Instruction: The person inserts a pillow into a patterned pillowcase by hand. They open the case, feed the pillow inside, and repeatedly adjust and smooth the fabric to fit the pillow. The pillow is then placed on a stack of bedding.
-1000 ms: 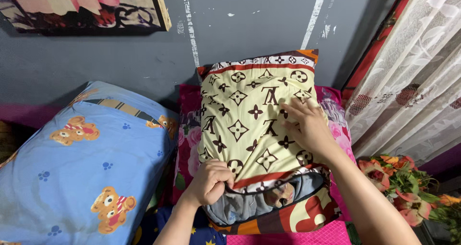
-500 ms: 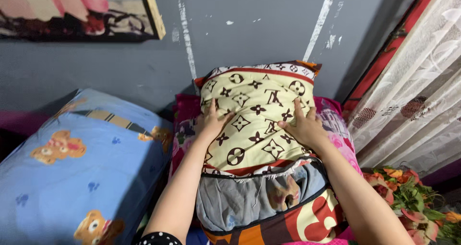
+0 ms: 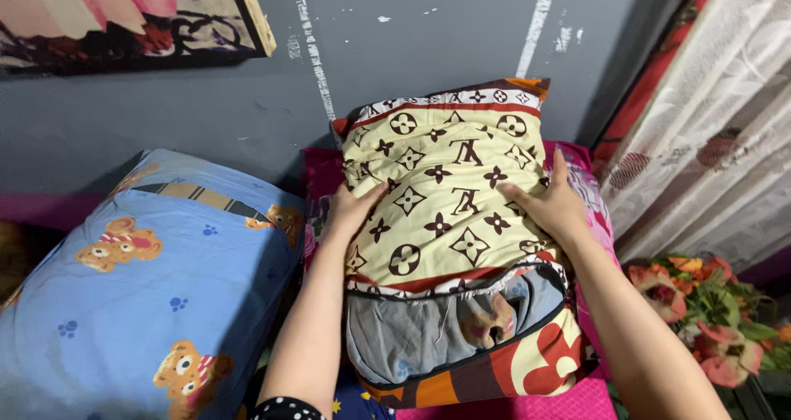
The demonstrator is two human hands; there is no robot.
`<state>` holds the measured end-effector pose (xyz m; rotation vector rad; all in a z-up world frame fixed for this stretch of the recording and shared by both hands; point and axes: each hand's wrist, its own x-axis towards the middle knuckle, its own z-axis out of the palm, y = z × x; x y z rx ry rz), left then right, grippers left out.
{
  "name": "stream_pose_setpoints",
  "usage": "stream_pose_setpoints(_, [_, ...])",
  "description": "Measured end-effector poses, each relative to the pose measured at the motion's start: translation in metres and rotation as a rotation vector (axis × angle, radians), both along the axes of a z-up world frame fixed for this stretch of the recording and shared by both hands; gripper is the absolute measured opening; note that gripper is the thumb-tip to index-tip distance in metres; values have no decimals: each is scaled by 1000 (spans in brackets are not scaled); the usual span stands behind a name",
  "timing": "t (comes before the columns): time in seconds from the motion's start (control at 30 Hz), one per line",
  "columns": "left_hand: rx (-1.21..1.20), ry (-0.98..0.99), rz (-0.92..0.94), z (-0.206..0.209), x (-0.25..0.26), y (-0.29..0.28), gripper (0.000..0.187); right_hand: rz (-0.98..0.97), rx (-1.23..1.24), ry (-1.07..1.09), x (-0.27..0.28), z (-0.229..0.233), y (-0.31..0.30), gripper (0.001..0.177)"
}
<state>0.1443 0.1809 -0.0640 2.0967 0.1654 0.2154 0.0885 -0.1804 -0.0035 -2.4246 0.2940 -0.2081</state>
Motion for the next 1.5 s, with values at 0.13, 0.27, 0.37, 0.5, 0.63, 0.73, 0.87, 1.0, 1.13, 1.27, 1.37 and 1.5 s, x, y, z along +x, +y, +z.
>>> stream_pose_setpoints(0.13, [-458, -424, -111, 27, -35, -12, 55, 149, 103, -252, -38, 1, -26, 72])
stream_pose_setpoints(0.27, [-431, -808, -228, 79, -64, -13, 47, 194, 299, -709, -80, 14, -37, 39])
stream_pose_setpoints(0.37, [-242, -833, -130, 107, -51, -22, 45, 114, 189, -834, -88, 27, -35, 37])
stream_pose_setpoints(0.5, [-74, -605, -8, 103, -23, -43, 56, 163, 23, -813, -67, 35, -33, 51])
stream_pose_setpoints(0.63, [235, -625, 8, 81, -34, -44, 76, 167, -412, -918, -89, 19, -44, 67])
stream_pose_setpoints(0.73, [188, -678, -208, 66, -91, -41, 69, 186, -145, -686, -150, 0, -46, 25])
stream_pose_setpoints(0.87, [373, -841, -572, 46, -203, -19, 19, 410, -218, -500, -217, -16, -33, 29])
stream_pose_setpoints(1.0, [590, -884, -689, 35, -245, -7, 51, 477, -420, -599, -232, -30, -18, 37])
stream_pose_setpoints(1.13, [575, -810, -703, 32, -249, 9, 23, 653, -274, -507, -232, -22, -35, 20])
stream_pose_setpoints(1.27, [282, -745, -765, 43, -224, 36, 29, 661, 132, -306, -224, -1, -55, 15])
stream_pose_setpoints(1.37, [425, -775, -663, 59, -197, 41, 31, 544, -133, -510, -201, 11, -58, 10])
stream_pose_setpoints(1.5, [605, -755, -671, 89, -159, 45, 42, 401, -368, -684, -183, 16, -63, 17])
